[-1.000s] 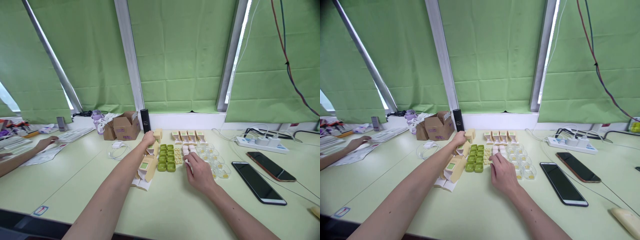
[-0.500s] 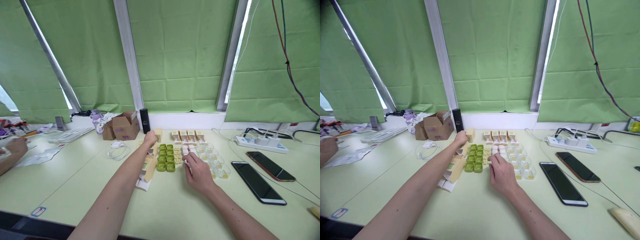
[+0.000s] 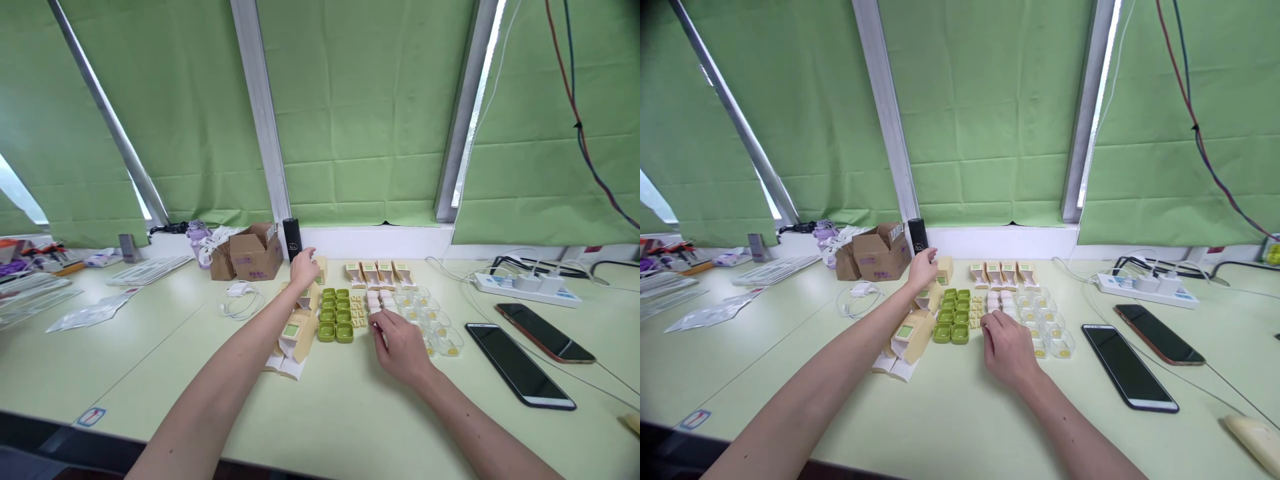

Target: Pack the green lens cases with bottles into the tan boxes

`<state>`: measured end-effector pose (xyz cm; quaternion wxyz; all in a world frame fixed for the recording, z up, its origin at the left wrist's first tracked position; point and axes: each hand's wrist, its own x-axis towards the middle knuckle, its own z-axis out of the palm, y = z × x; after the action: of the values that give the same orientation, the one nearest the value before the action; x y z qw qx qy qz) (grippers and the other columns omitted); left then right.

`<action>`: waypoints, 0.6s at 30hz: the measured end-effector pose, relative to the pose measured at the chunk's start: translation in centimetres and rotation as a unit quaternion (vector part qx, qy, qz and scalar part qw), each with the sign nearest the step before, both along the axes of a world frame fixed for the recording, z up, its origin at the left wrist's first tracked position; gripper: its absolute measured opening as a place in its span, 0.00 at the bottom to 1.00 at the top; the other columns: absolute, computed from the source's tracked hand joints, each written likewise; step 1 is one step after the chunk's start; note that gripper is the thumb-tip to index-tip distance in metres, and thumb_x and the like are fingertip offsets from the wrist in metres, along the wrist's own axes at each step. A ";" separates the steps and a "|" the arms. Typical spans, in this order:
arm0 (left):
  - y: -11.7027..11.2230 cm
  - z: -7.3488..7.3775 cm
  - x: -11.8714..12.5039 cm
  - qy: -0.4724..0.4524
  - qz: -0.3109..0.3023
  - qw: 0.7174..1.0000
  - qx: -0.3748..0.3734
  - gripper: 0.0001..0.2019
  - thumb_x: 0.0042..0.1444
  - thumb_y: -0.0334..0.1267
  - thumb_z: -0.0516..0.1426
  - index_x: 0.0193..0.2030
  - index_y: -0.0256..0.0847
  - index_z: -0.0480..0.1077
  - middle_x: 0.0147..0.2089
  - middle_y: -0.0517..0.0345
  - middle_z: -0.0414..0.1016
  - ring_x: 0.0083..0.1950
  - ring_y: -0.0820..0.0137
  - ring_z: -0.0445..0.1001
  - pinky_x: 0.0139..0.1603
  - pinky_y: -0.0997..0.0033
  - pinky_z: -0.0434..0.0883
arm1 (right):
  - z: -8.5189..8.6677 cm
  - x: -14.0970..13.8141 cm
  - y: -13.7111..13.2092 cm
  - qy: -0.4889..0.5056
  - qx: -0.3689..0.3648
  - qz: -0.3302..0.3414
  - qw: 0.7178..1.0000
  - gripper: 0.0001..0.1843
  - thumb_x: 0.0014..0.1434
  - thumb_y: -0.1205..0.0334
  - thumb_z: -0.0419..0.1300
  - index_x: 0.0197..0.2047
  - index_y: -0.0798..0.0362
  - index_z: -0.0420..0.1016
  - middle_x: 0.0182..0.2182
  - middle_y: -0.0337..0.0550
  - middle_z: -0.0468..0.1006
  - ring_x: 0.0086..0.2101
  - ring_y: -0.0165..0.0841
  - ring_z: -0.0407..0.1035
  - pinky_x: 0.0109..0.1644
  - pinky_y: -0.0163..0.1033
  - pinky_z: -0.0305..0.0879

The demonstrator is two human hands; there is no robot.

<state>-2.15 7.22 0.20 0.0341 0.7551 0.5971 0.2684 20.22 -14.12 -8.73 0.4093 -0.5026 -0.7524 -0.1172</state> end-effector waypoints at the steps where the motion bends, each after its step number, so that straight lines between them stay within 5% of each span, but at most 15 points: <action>1: -0.9 0.3 0.3 -0.024 -0.009 0.999 0.019 0.25 0.68 0.28 0.55 0.71 0.38 0.67 0.67 0.44 0.78 0.68 0.60 0.77 0.69 0.62 0.72 | 0.0 0.0 0.0 0.001 -0.001 0.000 1.000 0.09 0.69 0.71 0.52 0.41 0.50 0.72 0.33 0.41 0.77 0.31 0.35 0.70 0.32 0.39 0.51; 6: -6.8 0.5 1.5 -0.100 -0.078 0.988 0.089 0.19 0.69 0.30 0.54 0.64 0.41 0.73 0.63 0.50 0.82 0.62 0.65 0.81 0.69 0.65 0.73 | -0.1 0.2 0.1 0.002 -0.016 -0.008 1.000 0.09 0.68 0.71 0.53 0.41 0.50 0.72 0.32 0.41 0.78 0.31 0.35 0.70 0.33 0.39 0.51; 9: -10.4 -0.2 1.6 -0.136 -0.125 0.973 0.140 0.15 0.67 0.30 0.58 0.57 0.44 0.77 0.57 0.53 0.85 0.59 0.60 0.82 0.68 0.53 0.72 | -0.1 0.2 0.1 -0.001 -0.036 -0.017 0.999 0.09 0.67 0.70 0.54 0.40 0.50 0.73 0.33 0.41 0.79 0.32 0.35 0.71 0.33 0.39 0.51; 13: -13.8 -2.1 1.3 -0.075 -0.157 0.968 0.179 0.12 0.66 0.29 0.58 0.52 0.45 0.78 0.51 0.55 0.87 0.53 0.58 0.82 0.61 0.49 0.71 | 0.0 0.2 0.1 -0.009 -0.068 -0.021 0.997 0.09 0.66 0.71 0.54 0.40 0.50 0.73 0.34 0.42 0.81 0.33 0.36 0.73 0.34 0.39 0.51; 18: -15.3 -4.3 0.4 0.004 -0.187 0.965 0.181 0.10 0.67 0.30 0.58 0.49 0.43 0.78 0.43 0.53 0.86 0.47 0.58 0.80 0.53 0.52 0.69 | 0.2 0.0 -0.2 -0.029 -0.137 -0.005 0.990 0.08 0.66 0.70 0.56 0.41 0.50 0.75 0.34 0.41 0.83 0.32 0.35 0.74 0.34 0.39 0.49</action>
<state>-1.73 -8.13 -4.14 -0.0561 0.8480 0.3866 0.3583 20.18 -14.33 -8.56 0.3137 -0.5540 -0.7706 -0.0296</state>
